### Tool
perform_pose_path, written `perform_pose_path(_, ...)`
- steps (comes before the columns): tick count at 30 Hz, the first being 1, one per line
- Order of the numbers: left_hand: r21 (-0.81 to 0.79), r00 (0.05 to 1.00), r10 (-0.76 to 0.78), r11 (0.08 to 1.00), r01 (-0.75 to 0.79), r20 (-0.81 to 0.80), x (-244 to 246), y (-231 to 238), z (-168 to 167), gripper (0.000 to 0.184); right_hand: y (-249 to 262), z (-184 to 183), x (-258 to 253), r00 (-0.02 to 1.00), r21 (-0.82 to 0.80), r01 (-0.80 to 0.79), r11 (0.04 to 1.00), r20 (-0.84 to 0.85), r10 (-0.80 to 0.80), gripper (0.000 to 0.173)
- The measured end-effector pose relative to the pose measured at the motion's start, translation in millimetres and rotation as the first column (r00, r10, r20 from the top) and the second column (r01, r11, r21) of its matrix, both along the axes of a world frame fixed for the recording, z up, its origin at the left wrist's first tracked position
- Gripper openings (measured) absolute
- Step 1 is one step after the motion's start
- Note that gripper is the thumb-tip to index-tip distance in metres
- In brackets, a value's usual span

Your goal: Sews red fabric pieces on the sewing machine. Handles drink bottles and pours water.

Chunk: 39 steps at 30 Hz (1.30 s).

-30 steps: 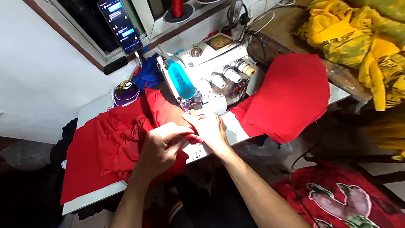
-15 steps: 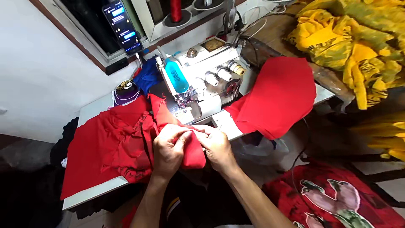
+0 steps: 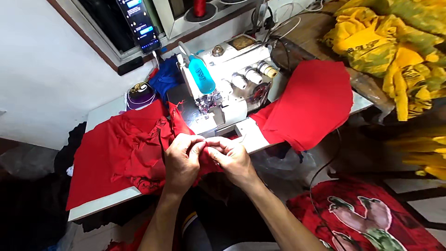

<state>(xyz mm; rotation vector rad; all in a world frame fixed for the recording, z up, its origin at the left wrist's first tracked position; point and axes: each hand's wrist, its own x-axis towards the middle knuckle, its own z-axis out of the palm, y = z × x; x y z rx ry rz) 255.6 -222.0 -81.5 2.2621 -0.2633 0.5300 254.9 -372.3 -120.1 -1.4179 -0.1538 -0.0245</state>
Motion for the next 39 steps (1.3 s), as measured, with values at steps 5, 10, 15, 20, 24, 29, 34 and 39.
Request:
perform_pose_path(5,-0.044,0.994,0.111,0.993,-0.111,0.007,2,15,3,0.007,4,-19,-4,0.998,0.104,-0.061,0.993,-0.028,0.064,0.023)
perform_pose_path(10,-0.135,0.985,0.172,0.976,-0.171,0.000,4,26,7,0.007,5,-24,-12,0.975,0.049,-0.125,0.991,-0.180,0.132,0.019)
perform_pose_path(15,-0.217,0.988,0.153,0.965,-0.146,0.015,6,28,10,0.007,7,-23,-10,0.987,-0.066,-0.024,0.998,-0.161,0.013,0.018)
perform_pose_path(20,-0.229,0.998,0.052,0.972,-0.043,0.032,13,28,8,0.009,3,-22,-5,0.994,-0.024,-0.031,0.999,-0.102,0.029,0.017)
perform_pose_path(24,-0.203,1.000,-0.001,0.979,0.003,0.009,18,21,14,0.007,-2,-22,-4,0.987,0.152,-0.086,0.985,-0.124,0.105,0.014)
perform_pose_path(29,-0.087,0.999,-0.014,0.996,0.017,0.036,27,14,25,0.006,-5,-18,-2,0.975,0.275,-0.109,0.955,-0.157,0.157,0.008)
perform_pose_path(34,-0.082,1.000,0.004,0.997,-0.003,0.021,26,12,19,0.007,1,-17,4,0.988,0.061,-0.033,0.998,-0.150,0.042,0.018)
perform_pose_path(39,-0.090,1.000,0.022,0.996,-0.021,0.006,21,16,16,0.006,3,-17,2,0.990,0.116,-0.031,0.993,-0.131,0.046,0.012)
